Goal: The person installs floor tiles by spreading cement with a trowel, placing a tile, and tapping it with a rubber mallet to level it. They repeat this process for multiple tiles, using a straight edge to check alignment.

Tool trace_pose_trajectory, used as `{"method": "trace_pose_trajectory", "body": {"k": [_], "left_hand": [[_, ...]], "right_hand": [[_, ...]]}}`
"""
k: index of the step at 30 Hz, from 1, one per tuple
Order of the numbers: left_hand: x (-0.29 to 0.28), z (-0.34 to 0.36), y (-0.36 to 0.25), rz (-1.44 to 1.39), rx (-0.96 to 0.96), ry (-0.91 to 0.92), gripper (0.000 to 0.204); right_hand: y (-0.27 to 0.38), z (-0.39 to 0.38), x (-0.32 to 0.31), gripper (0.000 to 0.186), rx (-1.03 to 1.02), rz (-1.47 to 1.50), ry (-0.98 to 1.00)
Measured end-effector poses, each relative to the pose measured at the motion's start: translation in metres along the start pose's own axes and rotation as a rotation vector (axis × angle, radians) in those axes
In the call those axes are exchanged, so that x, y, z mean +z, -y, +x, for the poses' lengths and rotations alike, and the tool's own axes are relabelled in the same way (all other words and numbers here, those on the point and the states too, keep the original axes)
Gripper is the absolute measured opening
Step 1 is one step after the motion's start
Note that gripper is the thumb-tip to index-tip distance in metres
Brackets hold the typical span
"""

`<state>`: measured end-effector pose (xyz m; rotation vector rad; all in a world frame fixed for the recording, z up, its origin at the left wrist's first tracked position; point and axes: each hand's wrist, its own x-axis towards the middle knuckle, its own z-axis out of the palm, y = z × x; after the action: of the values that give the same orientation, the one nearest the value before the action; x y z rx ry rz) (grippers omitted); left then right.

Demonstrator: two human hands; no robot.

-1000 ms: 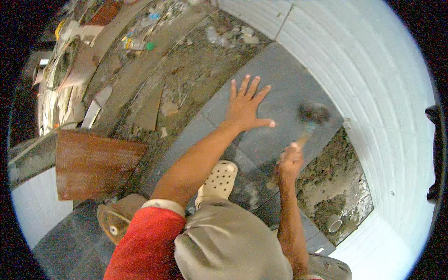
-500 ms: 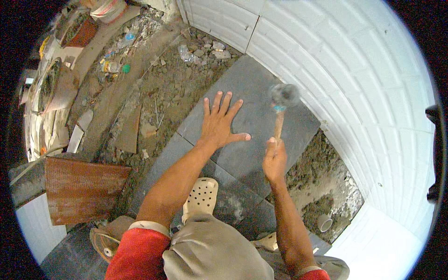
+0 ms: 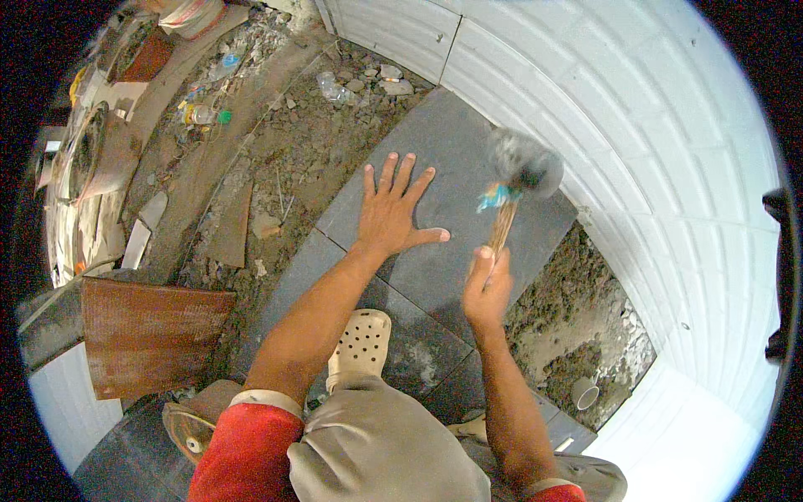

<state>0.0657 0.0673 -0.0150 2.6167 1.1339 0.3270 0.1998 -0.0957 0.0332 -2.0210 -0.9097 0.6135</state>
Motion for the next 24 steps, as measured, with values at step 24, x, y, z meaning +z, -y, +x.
{"method": "trace_pose_trajectory", "body": {"k": [24], "left_hand": [[-0.019,-0.109,-0.016,-0.033,-0.143,0.156,0.129]], "right_hand": [[-0.015,-0.01,-0.013,0.042,-0.361,-0.099,0.172]]}}
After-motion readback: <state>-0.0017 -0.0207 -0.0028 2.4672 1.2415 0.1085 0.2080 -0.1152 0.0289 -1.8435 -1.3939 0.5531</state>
